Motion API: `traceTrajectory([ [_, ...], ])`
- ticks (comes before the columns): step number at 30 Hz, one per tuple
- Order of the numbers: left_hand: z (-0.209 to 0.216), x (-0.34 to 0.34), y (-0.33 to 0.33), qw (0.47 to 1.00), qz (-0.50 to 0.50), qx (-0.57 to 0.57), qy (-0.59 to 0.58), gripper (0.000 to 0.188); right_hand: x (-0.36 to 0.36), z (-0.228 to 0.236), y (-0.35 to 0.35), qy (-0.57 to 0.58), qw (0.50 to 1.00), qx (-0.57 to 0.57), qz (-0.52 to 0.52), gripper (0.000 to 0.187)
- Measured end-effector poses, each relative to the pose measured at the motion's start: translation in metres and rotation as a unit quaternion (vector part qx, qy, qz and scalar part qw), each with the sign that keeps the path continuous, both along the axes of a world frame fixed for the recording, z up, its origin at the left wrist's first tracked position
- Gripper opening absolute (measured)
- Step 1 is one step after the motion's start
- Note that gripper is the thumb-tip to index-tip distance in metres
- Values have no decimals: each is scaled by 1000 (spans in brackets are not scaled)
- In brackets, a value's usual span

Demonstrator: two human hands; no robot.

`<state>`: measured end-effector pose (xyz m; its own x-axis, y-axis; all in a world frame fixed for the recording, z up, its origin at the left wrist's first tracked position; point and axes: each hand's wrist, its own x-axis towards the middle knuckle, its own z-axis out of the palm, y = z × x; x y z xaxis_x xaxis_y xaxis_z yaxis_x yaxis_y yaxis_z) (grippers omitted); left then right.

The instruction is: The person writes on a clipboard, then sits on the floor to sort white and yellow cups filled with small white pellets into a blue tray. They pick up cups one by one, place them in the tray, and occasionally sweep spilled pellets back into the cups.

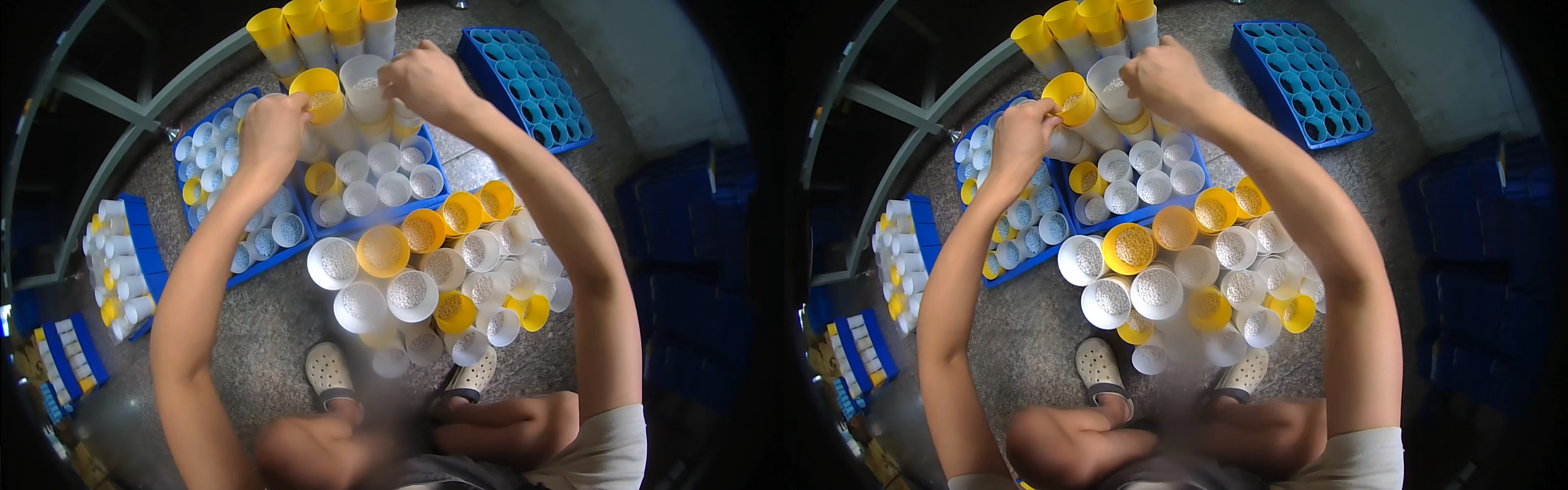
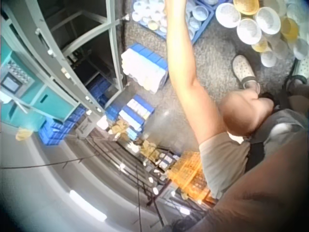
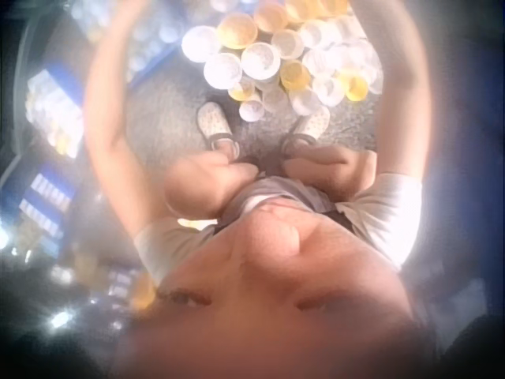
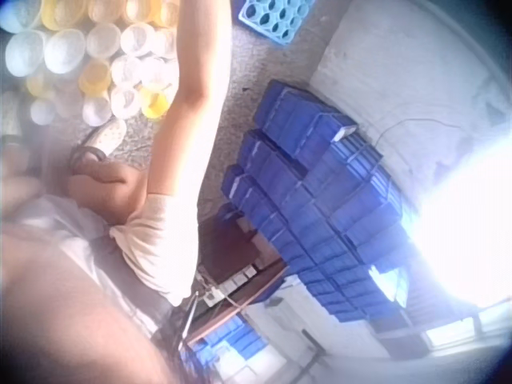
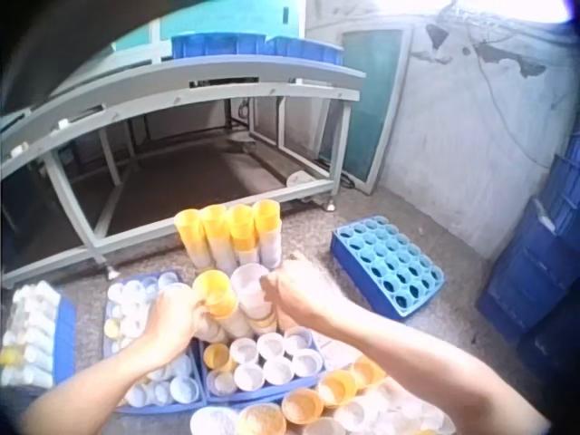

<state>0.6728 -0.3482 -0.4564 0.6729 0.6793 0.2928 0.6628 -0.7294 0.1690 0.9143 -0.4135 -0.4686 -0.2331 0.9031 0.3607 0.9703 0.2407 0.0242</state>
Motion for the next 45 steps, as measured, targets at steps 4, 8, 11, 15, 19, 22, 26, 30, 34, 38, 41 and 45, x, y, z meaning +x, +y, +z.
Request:
traceTrajectory([
  [4,27,-31,38,992,-59,-9,-109,15,25,47,0,143,989,-2,-35,14],
  [8,68,-53,94,992,-48,-26,-116,20,51,89,13,215,972,6,-94,12],
  [11,53,-36,131,996,-56,-15,-73,20,60,76,53,92,993,-32,-71,27],
  [15,-4,-9,159,990,-38,-133,-39,18,73,12,95,-7,994,-104,-31,16],
  [19,-61,8,172,978,-74,-193,-30,22,86,-43,118,77,972,-221,4,26],
  [22,-100,22,181,972,-125,-200,-3,21,87,-71,135,101,945,-310,13,29],
  [26,-145,38,188,969,-132,-209,16,21,81,-97,151,77,928,-363,34,35],
  [30,-169,40,188,970,-141,-195,39,29,75,-105,154,70,919,-388,-22,39],
  [34,-145,27,182,965,-135,-226,-20,33,73,-84,150,102,912,-394,-55,38],
  [38,-80,-3,146,953,-48,-163,-250,23,63,-35,112,174,948,-256,-77,30],
  [41,-36,-36,94,967,-93,-96,-217,29,45,-1,49,89,993,-74,-27,33],
  [45,-33,-34,46,977,-204,-12,-63,32,16,11,-17,-37,991,-122,46,44],
])
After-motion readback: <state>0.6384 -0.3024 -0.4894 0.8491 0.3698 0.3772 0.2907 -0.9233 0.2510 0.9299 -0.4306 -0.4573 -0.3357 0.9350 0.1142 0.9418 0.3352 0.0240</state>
